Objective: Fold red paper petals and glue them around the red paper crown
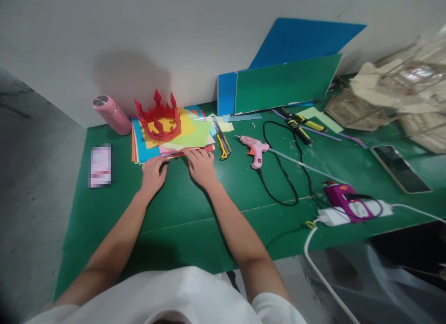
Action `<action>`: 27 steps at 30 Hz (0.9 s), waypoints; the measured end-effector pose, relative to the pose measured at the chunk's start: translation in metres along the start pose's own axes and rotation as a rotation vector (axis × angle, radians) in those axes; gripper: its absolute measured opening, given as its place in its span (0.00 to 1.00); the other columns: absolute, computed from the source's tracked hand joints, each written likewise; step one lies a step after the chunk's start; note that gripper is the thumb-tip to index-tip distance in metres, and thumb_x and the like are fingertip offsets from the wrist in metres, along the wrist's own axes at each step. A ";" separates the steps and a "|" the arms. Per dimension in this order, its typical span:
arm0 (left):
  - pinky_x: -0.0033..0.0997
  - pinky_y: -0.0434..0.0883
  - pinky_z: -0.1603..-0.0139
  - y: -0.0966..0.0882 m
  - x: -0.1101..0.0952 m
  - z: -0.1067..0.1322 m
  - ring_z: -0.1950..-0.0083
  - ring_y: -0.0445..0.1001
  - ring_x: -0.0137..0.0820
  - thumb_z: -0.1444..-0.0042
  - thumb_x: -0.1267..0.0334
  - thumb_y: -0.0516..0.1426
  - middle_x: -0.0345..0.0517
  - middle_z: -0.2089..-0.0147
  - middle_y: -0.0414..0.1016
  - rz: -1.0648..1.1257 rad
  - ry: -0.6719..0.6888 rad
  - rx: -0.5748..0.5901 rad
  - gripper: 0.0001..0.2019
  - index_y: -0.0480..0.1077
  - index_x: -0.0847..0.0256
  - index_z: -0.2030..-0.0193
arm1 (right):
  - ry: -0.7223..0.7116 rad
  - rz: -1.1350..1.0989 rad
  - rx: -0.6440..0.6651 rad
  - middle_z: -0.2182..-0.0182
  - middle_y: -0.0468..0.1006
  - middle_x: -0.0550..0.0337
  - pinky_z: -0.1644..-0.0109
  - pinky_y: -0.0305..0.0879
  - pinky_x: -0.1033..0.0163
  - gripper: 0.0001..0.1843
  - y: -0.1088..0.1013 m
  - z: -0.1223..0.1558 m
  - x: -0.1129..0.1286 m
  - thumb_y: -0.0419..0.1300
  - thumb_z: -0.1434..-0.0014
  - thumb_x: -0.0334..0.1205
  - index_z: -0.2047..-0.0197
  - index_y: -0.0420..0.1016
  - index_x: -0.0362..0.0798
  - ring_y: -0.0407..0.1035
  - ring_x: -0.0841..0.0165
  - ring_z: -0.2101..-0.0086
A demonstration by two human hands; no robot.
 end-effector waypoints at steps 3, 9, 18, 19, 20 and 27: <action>0.46 0.64 0.43 0.001 0.001 0.000 0.44 0.70 0.41 0.40 0.68 0.52 0.50 0.46 0.75 0.006 0.013 -0.028 0.11 0.71 0.58 0.53 | 0.034 -0.071 -0.025 0.47 0.76 0.51 0.46 0.48 0.52 0.29 0.000 0.001 -0.002 0.49 0.38 0.33 0.33 0.57 0.49 0.61 0.58 0.48; 0.46 0.66 0.42 0.001 0.001 0.000 0.44 0.71 0.41 0.40 0.67 0.52 0.50 0.46 0.75 -0.003 0.035 -0.039 0.10 0.72 0.58 0.54 | 0.047 -0.066 -0.084 0.45 0.72 0.54 0.45 0.47 0.50 0.20 -0.001 0.002 -0.004 0.50 0.40 0.30 0.49 0.75 0.54 0.59 0.57 0.46; 0.49 0.63 0.38 0.001 -0.006 0.001 0.37 0.66 0.41 0.38 0.67 0.50 0.51 0.39 0.70 -0.005 0.113 -0.050 0.12 0.71 0.59 0.50 | 0.035 0.030 -0.046 0.53 0.73 0.52 0.49 0.49 0.50 0.20 0.004 0.005 -0.001 0.48 0.34 0.37 0.44 0.72 0.56 0.59 0.57 0.53; 0.50 0.62 0.37 0.001 -0.007 0.002 0.34 0.63 0.42 0.38 0.67 0.50 0.51 0.36 0.68 -0.018 0.121 -0.046 0.13 0.70 0.58 0.50 | 0.035 0.037 -0.044 0.54 0.73 0.52 0.49 0.49 0.50 0.20 0.004 0.005 0.000 0.48 0.34 0.37 0.44 0.72 0.57 0.59 0.58 0.53; 0.52 0.61 0.36 0.002 -0.008 0.002 0.32 0.60 0.43 0.37 0.66 0.50 0.52 0.34 0.65 -0.033 0.125 -0.042 0.13 0.70 0.58 0.49 | 0.037 0.041 -0.042 0.54 0.73 0.52 0.49 0.49 0.50 0.20 0.005 0.005 0.001 0.48 0.34 0.38 0.43 0.72 0.57 0.59 0.58 0.54; 0.58 0.54 0.32 0.005 -0.006 -0.005 0.26 0.46 0.47 0.36 0.63 0.49 0.53 0.28 0.53 -0.097 0.121 -0.019 0.18 0.65 0.58 0.41 | 0.054 0.038 -0.040 0.52 0.72 0.51 0.49 0.49 0.49 0.19 0.004 0.004 0.002 0.49 0.34 0.41 0.43 0.72 0.57 0.60 0.57 0.53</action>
Point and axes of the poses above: each hand's wrist, its own z-axis away from the middle knuckle, its own y-axis out of the palm, x = y × z, the point moved 4 cm from there along -z, towards the middle knuckle
